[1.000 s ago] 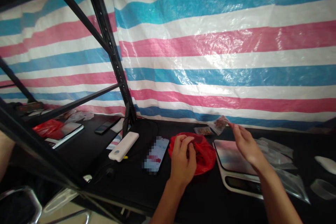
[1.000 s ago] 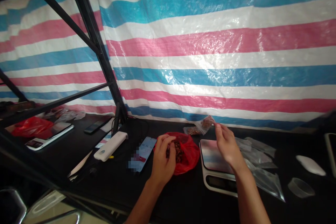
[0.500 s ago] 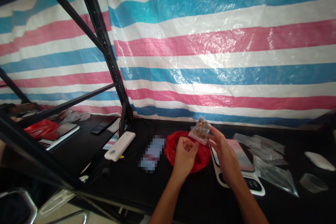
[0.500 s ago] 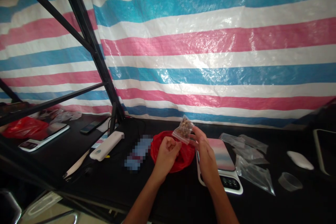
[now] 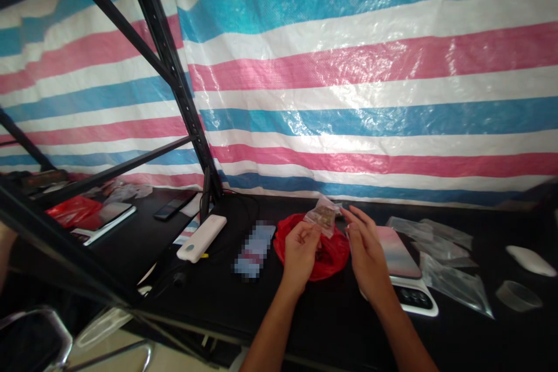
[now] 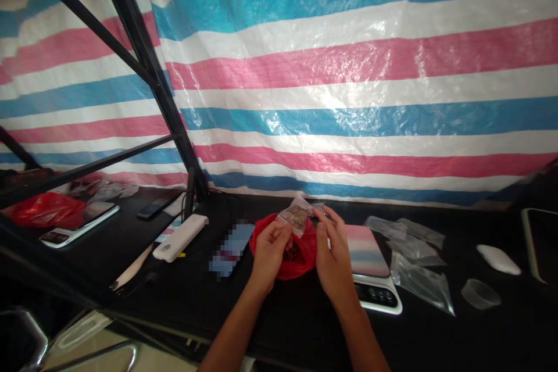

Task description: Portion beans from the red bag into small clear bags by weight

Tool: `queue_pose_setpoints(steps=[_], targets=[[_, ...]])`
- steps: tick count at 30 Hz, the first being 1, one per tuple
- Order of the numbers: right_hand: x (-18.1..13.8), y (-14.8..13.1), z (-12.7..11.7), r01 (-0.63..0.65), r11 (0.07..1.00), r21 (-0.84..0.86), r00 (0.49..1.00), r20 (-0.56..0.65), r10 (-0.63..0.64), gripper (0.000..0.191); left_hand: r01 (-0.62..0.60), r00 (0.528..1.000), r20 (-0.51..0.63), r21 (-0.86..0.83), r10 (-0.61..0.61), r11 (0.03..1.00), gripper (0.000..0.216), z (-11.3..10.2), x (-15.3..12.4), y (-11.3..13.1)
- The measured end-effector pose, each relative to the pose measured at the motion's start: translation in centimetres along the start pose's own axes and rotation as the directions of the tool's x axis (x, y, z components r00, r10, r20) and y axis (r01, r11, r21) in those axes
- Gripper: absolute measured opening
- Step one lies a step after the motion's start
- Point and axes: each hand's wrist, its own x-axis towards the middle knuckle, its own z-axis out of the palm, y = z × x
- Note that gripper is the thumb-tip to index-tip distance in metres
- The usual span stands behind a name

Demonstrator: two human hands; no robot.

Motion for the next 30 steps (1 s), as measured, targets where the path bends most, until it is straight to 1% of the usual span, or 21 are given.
queue_pose_setpoints(steps=[1, 2, 3, 5, 7, 10, 13, 16, 19, 23, 26, 30], targets=[[0.0, -0.1, 0.0, 0.040, 0.997, -0.059, 0.998, -0.038, -0.042, 0.045, -0.015, 1.000, -0.005, -0.002, 0.015, 1.000, 0.048, -0.1, 0.0, 0.0], [-0.1, -0.2, 0.0, 0.077, 0.992, -0.097, 0.996, -0.041, -0.081, 0.041, -0.030, 1.000, -0.007, -0.004, 0.030, 1.000, 0.048, -0.1, 0.0, 0.0], [-0.1, -0.4, -0.1, 0.112, 0.987, -0.111, 0.993, -0.009, -0.114, 0.037, -0.045, 0.999, -0.005, -0.005, 0.045, 0.999, 0.047, -0.1, 0.0, 0.0], [-0.2, -0.8, -0.1, 0.166, 0.982, -0.087, 0.981, 0.111, -0.156, 0.029, -0.070, 0.998, 0.005, -0.005, 0.070, 0.998, 0.044, -0.1, -0.1, 0.1], [-0.3, -1.1, -0.1, 0.186, 0.981, -0.062, 0.965, 0.202, -0.170, 0.025, -0.092, 0.995, 0.029, 0.012, 0.092, 0.996, 0.040, 0.0, -0.2, 0.0], [-0.6, -1.5, -0.2, 0.161, 0.982, -0.102, 0.962, 0.237, -0.134, 0.023, -0.110, 0.992, 0.072, 0.070, 0.105, 0.991, 0.034, -0.1, -0.4, 0.1], [-0.6, -1.7, -0.8, 0.100, 0.982, -0.161, 0.967, 0.249, -0.057, 0.025, -0.103, 0.990, 0.106, 0.134, 0.090, 0.986, 0.029, -0.2, -0.6, 0.1], [-0.3, -1.7, -1.5, 0.055, 0.978, -0.204, 0.961, 0.277, 0.004, 0.029, -0.103, 0.987, 0.140, 0.188, 0.078, 0.977, 0.028, -0.3, -0.7, 0.0], [-0.1, -1.8, -1.9, 0.032, 0.967, -0.252, 0.961, 0.273, 0.040, 0.031, -0.117, 0.983, 0.166, 0.228, 0.080, 0.967, 0.026, -0.4, -0.7, -0.2], [-0.1, -1.8, -1.8, 0.010, 0.949, -0.315, 0.953, 0.291, 0.087, 0.029, -0.137, 0.979, 0.187, 0.271, 0.088, 0.953, 0.022, -0.5, -0.6, -0.6], [-0.2, -1.6, -1.7, 0.009, 0.949, -0.314, 0.938, 0.331, 0.101, 0.028, -0.152, 0.976, 0.194, 0.305, 0.096, 0.940, 0.020, -0.6, -0.7, -0.5], [-0.3, -1.2, -1.8, 0.023, 0.971, -0.238, 0.923, 0.379, 0.071, 0.026, -0.211, 0.967, 0.213, 0.382, 0.137, 0.899, 0.021, -0.7, -0.8, -0.1]])
